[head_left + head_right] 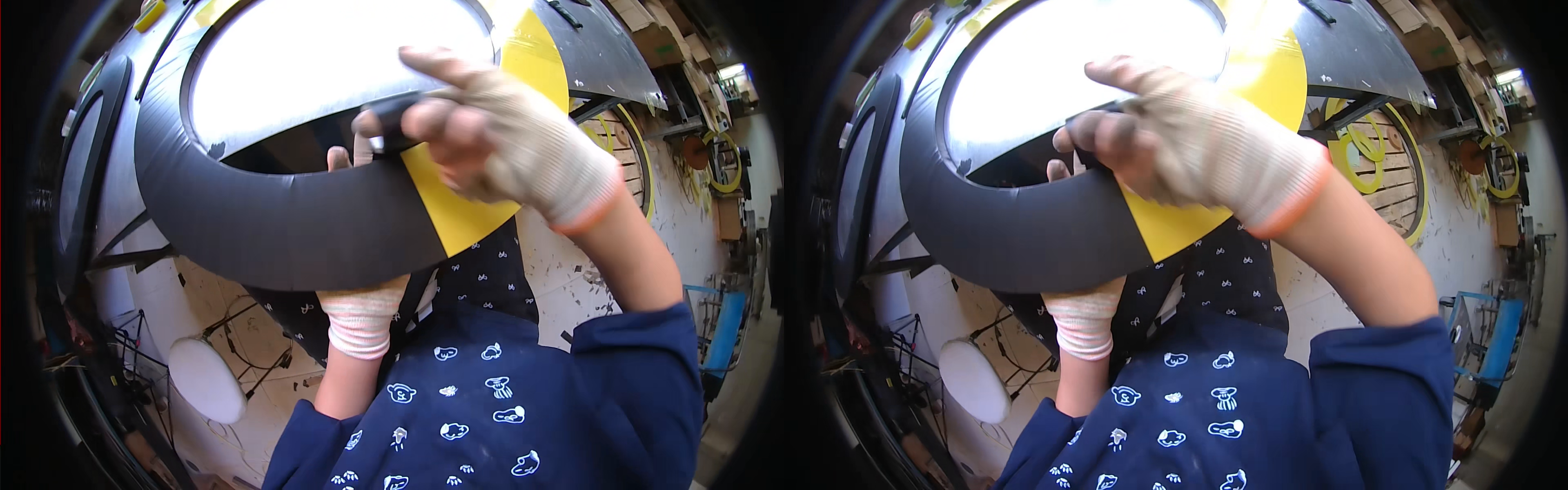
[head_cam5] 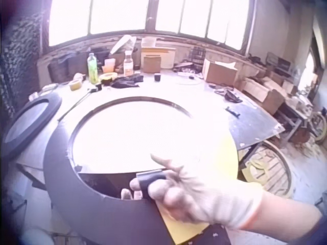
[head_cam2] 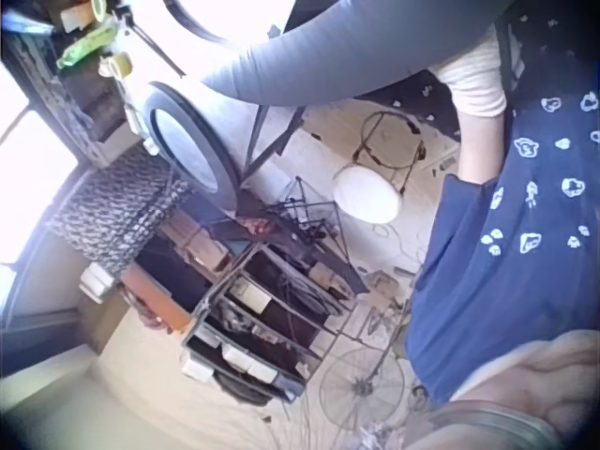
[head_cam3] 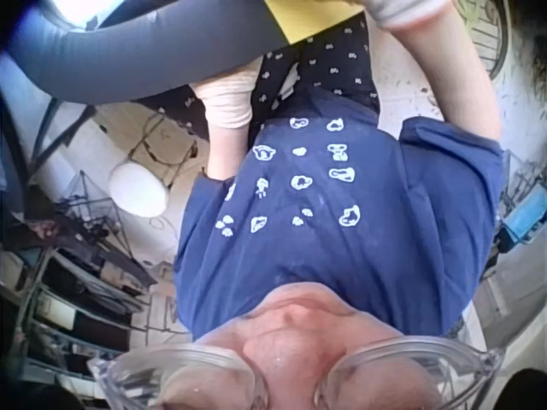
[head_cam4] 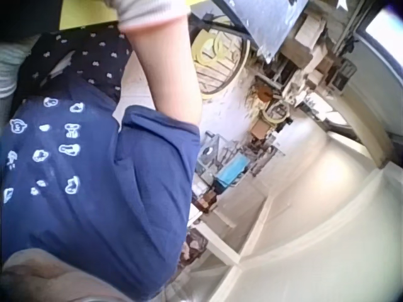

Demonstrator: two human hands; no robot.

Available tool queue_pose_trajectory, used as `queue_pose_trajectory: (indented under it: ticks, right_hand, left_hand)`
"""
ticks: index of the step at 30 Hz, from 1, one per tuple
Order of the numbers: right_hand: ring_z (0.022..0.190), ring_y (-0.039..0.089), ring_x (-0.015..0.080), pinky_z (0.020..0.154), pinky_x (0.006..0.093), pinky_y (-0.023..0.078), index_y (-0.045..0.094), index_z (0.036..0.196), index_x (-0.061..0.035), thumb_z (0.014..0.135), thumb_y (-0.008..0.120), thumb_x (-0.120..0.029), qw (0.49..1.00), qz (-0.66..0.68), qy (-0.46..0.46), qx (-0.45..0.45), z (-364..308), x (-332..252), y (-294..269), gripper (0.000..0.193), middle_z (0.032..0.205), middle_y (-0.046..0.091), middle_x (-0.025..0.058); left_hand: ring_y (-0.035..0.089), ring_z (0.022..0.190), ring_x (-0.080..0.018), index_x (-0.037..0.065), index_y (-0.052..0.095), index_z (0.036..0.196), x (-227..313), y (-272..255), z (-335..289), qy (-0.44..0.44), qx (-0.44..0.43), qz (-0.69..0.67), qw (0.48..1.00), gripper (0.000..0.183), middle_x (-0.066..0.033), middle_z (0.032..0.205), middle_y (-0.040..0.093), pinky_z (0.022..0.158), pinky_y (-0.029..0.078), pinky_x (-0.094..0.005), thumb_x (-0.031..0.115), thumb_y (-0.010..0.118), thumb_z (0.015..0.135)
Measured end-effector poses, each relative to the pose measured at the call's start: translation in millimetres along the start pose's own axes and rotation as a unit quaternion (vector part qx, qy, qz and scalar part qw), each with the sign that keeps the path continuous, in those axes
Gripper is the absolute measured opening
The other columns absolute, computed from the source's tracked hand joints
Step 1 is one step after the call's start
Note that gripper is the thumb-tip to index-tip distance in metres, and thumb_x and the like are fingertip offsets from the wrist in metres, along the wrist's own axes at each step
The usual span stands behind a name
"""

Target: Apply black tape to the edge of a large yellow and black metal ring.

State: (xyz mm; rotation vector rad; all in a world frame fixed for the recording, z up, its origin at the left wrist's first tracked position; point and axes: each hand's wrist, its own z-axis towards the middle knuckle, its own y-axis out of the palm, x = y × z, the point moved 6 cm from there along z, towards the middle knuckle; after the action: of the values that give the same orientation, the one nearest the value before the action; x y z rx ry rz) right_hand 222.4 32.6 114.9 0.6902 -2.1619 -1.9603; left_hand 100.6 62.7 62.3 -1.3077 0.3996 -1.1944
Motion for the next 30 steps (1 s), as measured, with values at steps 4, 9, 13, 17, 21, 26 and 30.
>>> queue_pose_trajectory:
  ticks: [4, 9, 13, 17, 21, 26, 30]
  right_hand:
    - [0.056, 0.058, 0.0086, 0.054, 0.0203, 0.048, 0.063, 0.113, 0.0017, 0.094, 0.067, -0.032, 0.937, -0.161, 0.073, 0.302, -114, 121, 26, 0.039, 0.080, 0.063, 0.0032]
    - [0.049, 0.059, 0.0150, 0.048, 0.0255, 0.046, 0.062, 0.118, 0.0015, 0.092, 0.067, -0.018, 0.813, -0.301, 0.076, 0.492, -106, 152, -74, 0.032, 0.079, 0.069, 0.0084]
    - [0.121, 0.056, 0.0179, 0.095, 0.0319, 0.048, 0.056, 0.135, -0.0001, 0.088, 0.071, -0.009, 0.603, -0.620, -0.360, 0.350, -68, 37, -113, 0.050, 0.127, 0.064, 0.0105]
    - [0.104, 0.061, 0.0195, 0.084, 0.0321, 0.051, 0.055, 0.136, 0.0016, 0.087, 0.068, -0.008, 0.688, -0.569, -0.285, 0.348, -79, 24, -116, 0.051, 0.115, 0.067, 0.0136]
    - [0.080, 0.067, 0.0216, 0.071, 0.0324, 0.055, 0.053, 0.137, 0.0038, 0.087, 0.065, -0.008, 0.767, -0.509, -0.166, 0.353, -101, 29, -110, 0.053, 0.099, 0.071, 0.0176]
    - [0.055, 0.069, 0.0270, 0.044, 0.0314, 0.056, 0.045, 0.138, 0.0127, 0.089, 0.065, -0.022, 0.904, -0.299, -0.133, 0.275, -146, 43, -37, 0.063, 0.078, 0.071, 0.0247]
    - [0.080, 0.074, 0.0254, 0.065, 0.0243, 0.059, 0.035, 0.146, 0.0101, 0.105, 0.042, -0.045, 0.847, -0.440, -0.132, 0.268, -48, 3, 10, 0.070, 0.120, 0.065, 0.0296]
  left_hand:
    - [0.031, 0.148, -0.0274, 0.014, 0.031, 0.157, 2, -15, 2, 0.005, 0.002, 0.219, 0.976, 0.061, -0.0075, 0.161, 0.034, 0.116, 0.033, -0.0408, 0.033, 0.043, 0.100]
    - [0.053, 0.130, -0.0286, 0.009, 0.046, 0.146, 8, -3, -2, 0.020, 0.092, 0.064, 0.994, 0.055, -0.0108, 0.144, 0.053, 0.106, 0.043, -0.0411, 0.034, 0.056, 0.097]
    - [0.051, 0.132, -0.0276, 0.009, 0.043, 0.148, -10, 13, -9, -0.055, 0.071, -0.294, 0.952, 0.055, -0.0102, 0.143, 0.052, 0.108, 0.042, -0.0399, 0.034, 0.052, 0.099]
    - [0.048, 0.133, -0.0263, 0.009, 0.039, 0.150, -20, 29, -13, -0.118, 0.047, -0.708, 0.695, 0.055, -0.0094, 0.142, 0.051, 0.112, 0.040, -0.0383, 0.035, 0.048, 0.102]
    - [0.050, 0.131, -0.0251, 0.008, 0.033, 0.151, -20, 15, -11, -0.061, 0.040, -0.176, 0.982, 0.054, -0.0131, 0.140, 0.051, 0.109, 0.043, -0.0380, 0.031, 0.047, 0.104]
    - [0.044, 0.136, -0.0272, 0.009, 0.032, 0.152, -14, 21, 1, -0.062, 0.034, -0.069, 0.995, 0.057, -0.0126, 0.146, 0.045, 0.113, 0.037, -0.0402, 0.034, 0.047, 0.103]
    - [0.038, 0.141, -0.0292, 0.009, 0.031, 0.154, -3, 15, 1, -0.024, 0.005, 0.059, 0.998, 0.060, -0.0122, 0.153, 0.038, 0.117, 0.031, -0.0423, 0.036, 0.046, 0.102]
